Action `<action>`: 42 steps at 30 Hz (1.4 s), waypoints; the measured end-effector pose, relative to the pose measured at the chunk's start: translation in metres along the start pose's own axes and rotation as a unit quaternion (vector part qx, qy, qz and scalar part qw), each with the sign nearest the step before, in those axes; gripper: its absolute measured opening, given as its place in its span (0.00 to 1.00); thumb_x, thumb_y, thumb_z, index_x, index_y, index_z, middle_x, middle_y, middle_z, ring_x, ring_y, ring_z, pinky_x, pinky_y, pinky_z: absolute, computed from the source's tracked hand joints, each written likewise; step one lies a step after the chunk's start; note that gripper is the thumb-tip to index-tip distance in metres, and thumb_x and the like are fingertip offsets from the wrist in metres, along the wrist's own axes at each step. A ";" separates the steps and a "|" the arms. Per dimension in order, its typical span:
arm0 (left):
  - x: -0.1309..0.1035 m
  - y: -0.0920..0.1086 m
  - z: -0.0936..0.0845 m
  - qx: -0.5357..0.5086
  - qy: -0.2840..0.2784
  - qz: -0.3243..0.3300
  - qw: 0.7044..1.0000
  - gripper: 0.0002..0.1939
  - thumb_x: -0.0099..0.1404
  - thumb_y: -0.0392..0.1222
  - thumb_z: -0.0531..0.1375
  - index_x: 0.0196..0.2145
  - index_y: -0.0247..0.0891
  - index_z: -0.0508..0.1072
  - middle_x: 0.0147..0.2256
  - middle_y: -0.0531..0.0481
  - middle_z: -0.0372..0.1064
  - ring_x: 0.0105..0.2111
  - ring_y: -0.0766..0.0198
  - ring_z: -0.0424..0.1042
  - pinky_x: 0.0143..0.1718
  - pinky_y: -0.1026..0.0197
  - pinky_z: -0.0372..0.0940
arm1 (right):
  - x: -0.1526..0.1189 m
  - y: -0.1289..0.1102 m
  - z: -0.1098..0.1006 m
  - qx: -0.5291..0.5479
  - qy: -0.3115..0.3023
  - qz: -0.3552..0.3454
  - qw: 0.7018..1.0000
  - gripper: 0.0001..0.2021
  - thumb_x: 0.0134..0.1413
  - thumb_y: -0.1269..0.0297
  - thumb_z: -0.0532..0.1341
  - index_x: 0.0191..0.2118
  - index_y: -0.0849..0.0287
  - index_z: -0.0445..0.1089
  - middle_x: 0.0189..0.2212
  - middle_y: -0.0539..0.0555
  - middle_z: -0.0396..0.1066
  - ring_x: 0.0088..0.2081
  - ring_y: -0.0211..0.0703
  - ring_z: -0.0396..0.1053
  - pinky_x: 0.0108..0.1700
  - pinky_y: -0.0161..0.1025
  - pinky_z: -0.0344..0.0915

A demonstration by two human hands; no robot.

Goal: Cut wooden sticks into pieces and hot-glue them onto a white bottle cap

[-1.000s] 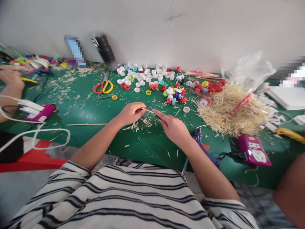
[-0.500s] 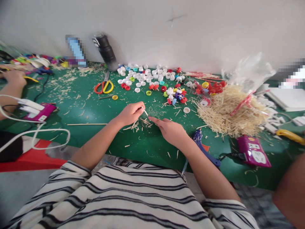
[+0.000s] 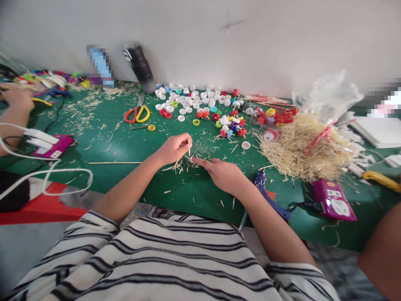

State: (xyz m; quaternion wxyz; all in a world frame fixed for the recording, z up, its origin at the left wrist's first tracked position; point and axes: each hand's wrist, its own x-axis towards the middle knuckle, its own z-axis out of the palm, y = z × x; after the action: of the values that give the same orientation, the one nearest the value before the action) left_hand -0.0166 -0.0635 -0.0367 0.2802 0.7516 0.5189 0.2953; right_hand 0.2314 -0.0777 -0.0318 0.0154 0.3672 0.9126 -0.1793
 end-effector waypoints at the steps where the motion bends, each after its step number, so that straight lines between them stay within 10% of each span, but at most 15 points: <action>1: 0.000 0.000 0.000 -0.022 0.000 -0.005 1.000 0.06 0.69 0.43 0.53 0.34 0.41 0.64 0.26 0.54 0.62 0.25 0.67 0.60 0.30 0.61 0.56 | 0.000 -0.001 -0.001 0.003 0.000 0.000 1.000 0.28 0.72 0.66 0.45 0.73 0.38 0.51 0.41 0.54 0.73 0.38 0.43 0.72 0.34 0.35 0.62; 20: 0.007 -0.010 -0.002 -0.125 0.010 -0.028 0.992 0.08 0.67 0.45 0.54 0.32 0.40 0.63 0.25 0.57 0.56 0.24 0.69 0.55 0.28 0.62 0.53 | -0.006 0.009 -0.001 0.079 -0.014 -0.037 0.996 0.26 0.71 0.69 0.45 0.67 0.43 0.63 0.53 0.55 0.72 0.48 0.47 0.75 0.49 0.44 0.70; 42: 0.007 -0.010 -0.001 -0.131 0.002 -0.040 0.991 0.08 0.67 0.44 0.55 0.32 0.39 0.64 0.24 0.57 0.56 0.24 0.69 0.55 0.28 0.62 0.51 | -0.007 0.004 0.000 0.079 0.011 0.037 0.996 0.31 0.72 0.59 0.46 0.75 0.56 0.38 0.56 0.68 0.73 0.45 0.61 0.78 0.43 0.49 0.70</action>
State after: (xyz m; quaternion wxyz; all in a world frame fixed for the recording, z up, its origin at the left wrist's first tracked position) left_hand -0.0212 -0.0535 -0.0419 0.3870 0.6863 0.5059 0.3512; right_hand 0.2390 -0.0801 -0.0319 -0.0169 0.4029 0.8813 -0.2464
